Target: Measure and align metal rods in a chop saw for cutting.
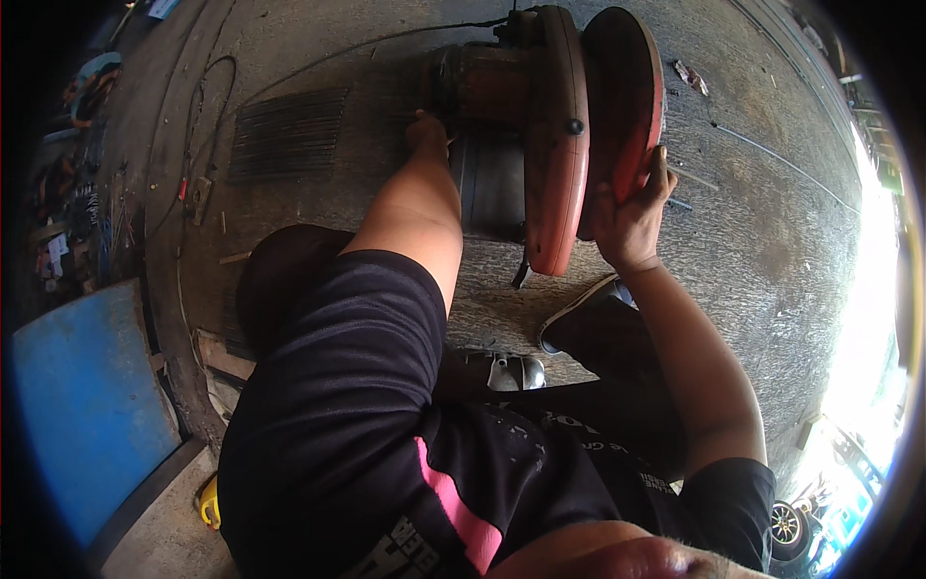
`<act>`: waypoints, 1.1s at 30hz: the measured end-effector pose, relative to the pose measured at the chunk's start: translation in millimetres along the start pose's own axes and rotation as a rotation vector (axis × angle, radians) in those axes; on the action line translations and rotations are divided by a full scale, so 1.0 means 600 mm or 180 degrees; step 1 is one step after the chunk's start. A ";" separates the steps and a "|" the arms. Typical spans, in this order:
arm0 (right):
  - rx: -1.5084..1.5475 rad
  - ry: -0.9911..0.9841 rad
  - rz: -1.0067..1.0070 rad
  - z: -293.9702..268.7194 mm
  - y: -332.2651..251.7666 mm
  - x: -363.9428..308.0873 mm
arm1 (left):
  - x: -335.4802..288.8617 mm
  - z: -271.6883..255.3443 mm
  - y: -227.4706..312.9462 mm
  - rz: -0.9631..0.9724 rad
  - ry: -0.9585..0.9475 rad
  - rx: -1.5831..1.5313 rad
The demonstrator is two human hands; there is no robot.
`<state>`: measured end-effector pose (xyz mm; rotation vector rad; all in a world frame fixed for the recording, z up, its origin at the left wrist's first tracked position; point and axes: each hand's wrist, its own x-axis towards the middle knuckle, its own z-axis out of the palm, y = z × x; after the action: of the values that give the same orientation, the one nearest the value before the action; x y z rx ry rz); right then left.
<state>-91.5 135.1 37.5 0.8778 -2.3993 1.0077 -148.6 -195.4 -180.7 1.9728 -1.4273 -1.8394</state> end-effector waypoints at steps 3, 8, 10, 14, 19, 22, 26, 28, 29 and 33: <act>-0.0024 -0.0084 -0.0004 -0.007 0.000 0.005 | 0.040 0.009 -0.001 -0.0001 -0.0114 0.0128; -0.0236 -0.0360 0.0017 -0.031 0.002 0.047 | 0.005 0.013 0.005 0.0008 0.0295 -0.0112; -0.0389 -0.0288 -0.0177 -0.044 0.001 0.090 | -0.022 0.007 0.011 0.0090 -0.0108 -0.0611; -0.0217 -0.0010 -0.0097 -0.071 -0.012 0.210 | -0.041 -0.005 0.018 -0.0033 -0.0444 -0.0553; -0.0446 0.0192 0.1359 -0.079 -0.040 0.305 | -0.027 -0.007 0.004 0.0211 -0.0635 -0.0499; -0.0378 0.0139 0.1438 -0.077 -0.030 0.323 | -0.025 -0.007 -0.005 0.0202 -0.0786 -0.0576; -0.0347 -0.0271 0.0929 -0.082 0.006 0.321 | -0.034 -0.004 -0.009 0.0221 -0.0853 -0.0673; -0.0318 -0.0160 0.0821 -0.081 0.018 0.313 | -0.040 -0.002 -0.005 0.0126 -0.0790 -0.0825; -0.0324 -0.0078 0.0744 -0.078 0.021 0.309 | -0.045 -0.001 -0.003 0.0136 -0.0688 -0.0768; -0.0377 0.0046 0.0585 -0.069 0.024 0.305 | -0.060 -0.008 0.005 0.0017 -0.0780 -0.0908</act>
<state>-229.4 101.0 160.6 0.6159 -2.5338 0.9213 -140.5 -175.7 -150.8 1.6551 -1.1388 -2.2019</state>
